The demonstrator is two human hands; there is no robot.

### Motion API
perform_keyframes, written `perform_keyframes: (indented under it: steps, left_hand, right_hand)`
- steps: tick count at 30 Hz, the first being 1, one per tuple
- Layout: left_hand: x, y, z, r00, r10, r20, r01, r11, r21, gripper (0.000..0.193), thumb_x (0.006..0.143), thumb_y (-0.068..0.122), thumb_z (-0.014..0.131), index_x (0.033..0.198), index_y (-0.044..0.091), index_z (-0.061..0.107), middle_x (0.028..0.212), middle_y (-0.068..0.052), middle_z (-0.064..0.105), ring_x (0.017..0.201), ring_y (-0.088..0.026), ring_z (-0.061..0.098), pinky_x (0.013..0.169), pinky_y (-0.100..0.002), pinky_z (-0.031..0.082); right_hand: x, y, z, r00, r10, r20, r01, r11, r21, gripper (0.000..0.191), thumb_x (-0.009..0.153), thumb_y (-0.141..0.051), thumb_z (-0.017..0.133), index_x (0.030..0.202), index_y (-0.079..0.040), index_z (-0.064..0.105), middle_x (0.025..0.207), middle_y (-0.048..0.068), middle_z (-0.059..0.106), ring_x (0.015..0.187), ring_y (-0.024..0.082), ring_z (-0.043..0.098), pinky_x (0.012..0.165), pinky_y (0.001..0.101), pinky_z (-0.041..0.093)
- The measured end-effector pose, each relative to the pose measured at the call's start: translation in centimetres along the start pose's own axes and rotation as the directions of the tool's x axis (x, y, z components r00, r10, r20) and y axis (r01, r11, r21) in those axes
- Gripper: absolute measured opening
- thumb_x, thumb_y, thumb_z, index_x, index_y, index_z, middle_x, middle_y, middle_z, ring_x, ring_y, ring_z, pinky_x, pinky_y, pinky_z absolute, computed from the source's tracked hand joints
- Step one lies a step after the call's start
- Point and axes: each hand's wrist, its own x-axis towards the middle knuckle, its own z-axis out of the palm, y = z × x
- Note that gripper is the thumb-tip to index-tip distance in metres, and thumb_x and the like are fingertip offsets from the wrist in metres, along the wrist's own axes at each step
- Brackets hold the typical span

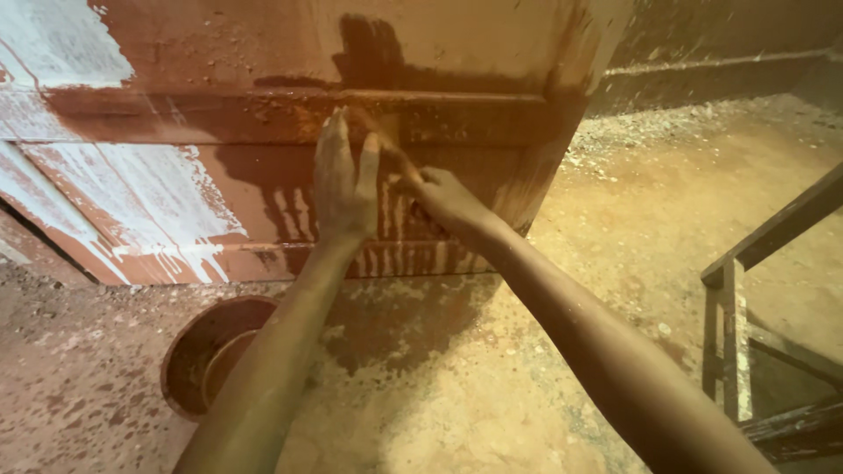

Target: The person paints a wooden door panel with reddish-brown paint, using a brush dipped in a bowl of paint on the floor. They hold the door steady with one hand while brushing the rails and stiles, working across different sections of the door.

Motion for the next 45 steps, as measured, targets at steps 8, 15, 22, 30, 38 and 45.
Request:
perform_keyframes:
  steps: [8,15,22,30,38,45]
  left_hand:
    - [0.4,1.4,1.9,0.999,-0.016,0.031,0.018,0.997,-0.073,0.076,0.107,0.053,0.030,0.162,0.001,0.027,0.170,-0.020,0.026,0.158,-0.034,0.022,0.129,-0.047,0.015]
    - [0.2,2.7,4.2,0.998,0.006,0.070,0.001,0.995,-0.100,0.076,0.108,0.052,0.033,0.161,-0.002,0.026,0.170,-0.022,0.025,0.160,-0.035,0.020,0.131,-0.047,0.014]
    - [0.2,2.4,4.1,0.997,-0.010,0.074,0.015,0.997,-0.070,0.078,0.107,0.053,0.033,0.161,-0.003,0.026,0.169,-0.023,0.026,0.158,-0.036,0.022,0.130,-0.047,0.016]
    - [-0.6,2.6,4.3,0.991,0.028,0.132,-0.026,1.000,-0.014,0.077,0.107,0.055,0.033,0.162,0.001,0.027,0.170,-0.020,0.026,0.160,-0.034,0.022,0.131,-0.046,0.015]
    - [-0.6,2.5,5.8,0.989,-0.003,0.145,0.010,0.999,-0.047,0.080,0.106,0.058,0.032,0.163,0.002,0.025,0.172,-0.019,0.023,0.160,-0.033,0.018,0.131,-0.047,0.014]
    - [-0.5,3.0,7.3,0.970,0.027,0.242,-0.019,0.999,-0.035,0.083,0.105,0.064,0.022,0.166,0.008,0.014,0.177,-0.012,0.010,0.165,-0.029,0.009,0.133,-0.047,0.006]
  right_hand:
    - [-3.6,1.1,-1.1,0.899,0.001,-0.437,-0.021,0.999,-0.039,0.042,0.107,-0.035,0.034,0.124,-0.006,0.059,0.069,0.001,0.059,0.048,0.012,0.053,0.041,0.0314,0.049]
    - [-1.3,2.3,-2.4,0.914,-0.065,-0.399,-0.093,0.927,-0.364,0.039,0.106,-0.023,0.043,0.135,0.003,0.047,0.071,0.012,0.064,0.050,0.019,0.061,0.044,0.0365,0.055]
    - [-0.5,6.4,-0.2,0.893,-0.039,-0.448,-0.088,0.962,-0.259,0.049,0.106,-0.021,0.042,0.147,0.004,0.037,0.076,0.020,0.067,0.055,0.026,0.061,0.048,0.0415,0.053]
    - [-0.5,9.8,-1.4,0.908,-0.247,-0.338,0.155,0.949,-0.275,0.040,0.105,-0.027,0.055,0.134,0.002,0.056,0.103,0.019,0.069,0.074,0.019,0.058,0.060,0.0366,0.050]
    - [-3.1,7.0,-6.6,0.974,-0.003,-0.228,0.119,0.860,0.497,0.037,0.100,-0.023,0.042,0.128,-0.008,0.063,0.062,0.000,0.051,0.044,0.013,0.040,0.036,0.0291,0.033]
    - [-2.1,8.9,-9.9,0.983,0.157,-0.093,-0.068,0.788,0.611,0.042,0.103,-0.026,0.031,0.106,0.000,0.064,0.050,-0.004,0.039,0.036,0.010,0.028,0.028,0.0290,0.024]
